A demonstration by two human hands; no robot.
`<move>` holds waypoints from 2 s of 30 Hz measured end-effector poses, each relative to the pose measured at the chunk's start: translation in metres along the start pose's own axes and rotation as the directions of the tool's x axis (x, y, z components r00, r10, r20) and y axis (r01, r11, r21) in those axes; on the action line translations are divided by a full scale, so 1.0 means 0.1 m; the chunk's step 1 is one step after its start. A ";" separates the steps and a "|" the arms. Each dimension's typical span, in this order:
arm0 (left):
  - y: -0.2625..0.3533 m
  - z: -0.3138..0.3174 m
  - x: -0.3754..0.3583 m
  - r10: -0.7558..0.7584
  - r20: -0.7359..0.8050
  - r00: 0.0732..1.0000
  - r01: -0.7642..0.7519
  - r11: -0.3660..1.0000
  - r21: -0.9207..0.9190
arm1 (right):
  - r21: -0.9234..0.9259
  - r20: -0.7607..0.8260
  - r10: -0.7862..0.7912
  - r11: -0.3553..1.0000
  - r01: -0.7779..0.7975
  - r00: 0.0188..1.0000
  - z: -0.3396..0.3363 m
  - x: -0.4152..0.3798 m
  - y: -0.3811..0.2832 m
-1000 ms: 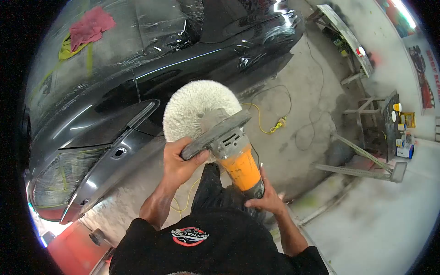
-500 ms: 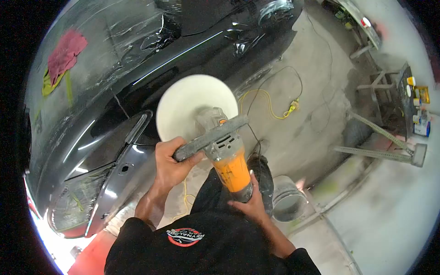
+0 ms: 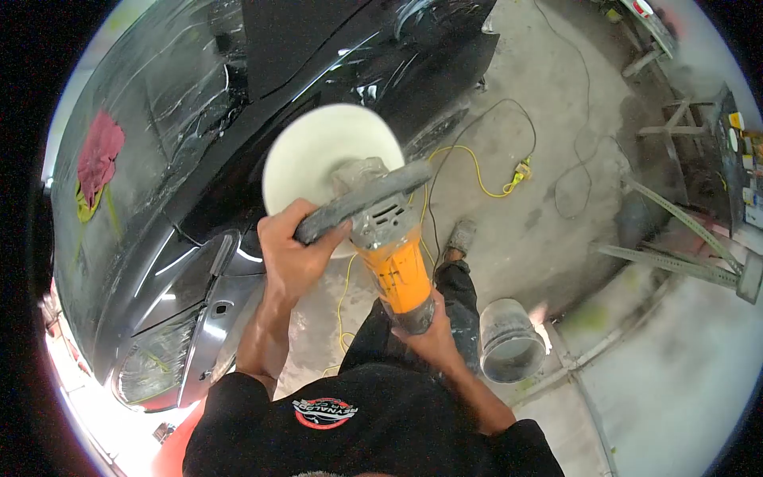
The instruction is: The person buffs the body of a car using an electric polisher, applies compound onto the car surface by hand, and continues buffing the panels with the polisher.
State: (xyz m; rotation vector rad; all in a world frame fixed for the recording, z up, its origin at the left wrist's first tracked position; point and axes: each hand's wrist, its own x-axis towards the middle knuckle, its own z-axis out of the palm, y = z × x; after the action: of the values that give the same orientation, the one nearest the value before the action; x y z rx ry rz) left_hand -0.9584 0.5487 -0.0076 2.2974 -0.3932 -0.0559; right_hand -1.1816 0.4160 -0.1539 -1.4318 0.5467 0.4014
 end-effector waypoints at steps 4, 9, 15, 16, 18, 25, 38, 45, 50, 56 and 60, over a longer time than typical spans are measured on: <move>0.11 0.31 0.48 0.049 0.002 0.999 -0.049 0.999 -0.008 | 0.080 -0.088 -0.053 0.995 0.061 0.995 -0.30 0.19 -0.28; 0.33 0.78 1.12 0.126 -0.047 0.991 -0.128 0.990 -0.050 | 0.021 -0.148 -0.117 0.992 0.121 0.982 -0.77 0.60 -0.46; 0.46 1.28 1.86 0.215 -0.079 0.973 -0.215 0.977 0.007 | 0.047 -0.222 -0.168 0.982 0.182 0.960 -1.26 1.05 -0.68; 0.50 1.34 1.94 0.202 -0.081 0.976 -0.203 0.979 0.000 | 0.031 -0.238 -0.161 0.984 0.174 0.958 -1.32 1.11 -0.74; 0.53 1.46 2.06 0.232 -0.112 0.966 -0.231 0.973 0.027 | 0.099 -0.248 -0.117 0.984 0.145 0.962 -1.40 1.20 -0.79; 0.45 1.51 1.64 0.305 -0.201 0.931 -0.305 0.952 0.031 | 0.103 -0.199 -0.014 0.994 0.035 0.980 -1.43 1.02 -0.51; -0.49 -0.25 -1.16 0.122 -0.252 0.960 -0.111 0.992 0.057 | -0.238 -0.061 -0.231 0.948 0.211 0.971 0.36 -0.49 0.65; -1.06 -0.46 -2.05 0.084 -0.247 0.965 -0.051 0.989 0.138 | -0.142 0.042 -0.183 0.972 0.187 0.982 0.92 -0.66 1.32; -1.32 -0.62 -2.57 0.054 -0.260 0.964 0.004 0.976 0.219 | -0.184 0.152 0.020 0.983 0.009 0.988 1.16 -0.78 1.67; -1.16 -0.58 -2.29 0.028 -0.217 0.976 0.022 0.974 0.225 | -0.152 0.134 -0.035 0.987 0.056 0.990 1.10 -0.80 1.41; -0.83 -0.27 -1.59 0.022 -0.216 0.976 -0.001 0.995 0.099 | -0.150 0.035 -0.133 0.979 0.137 0.990 0.68 -0.51 1.13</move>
State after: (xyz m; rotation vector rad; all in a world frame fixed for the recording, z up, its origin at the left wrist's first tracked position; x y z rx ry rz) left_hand -1.0837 0.6685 -0.0619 2.3673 -0.3019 0.2231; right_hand -1.2795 0.4987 -0.2128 -1.5992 0.4026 0.3577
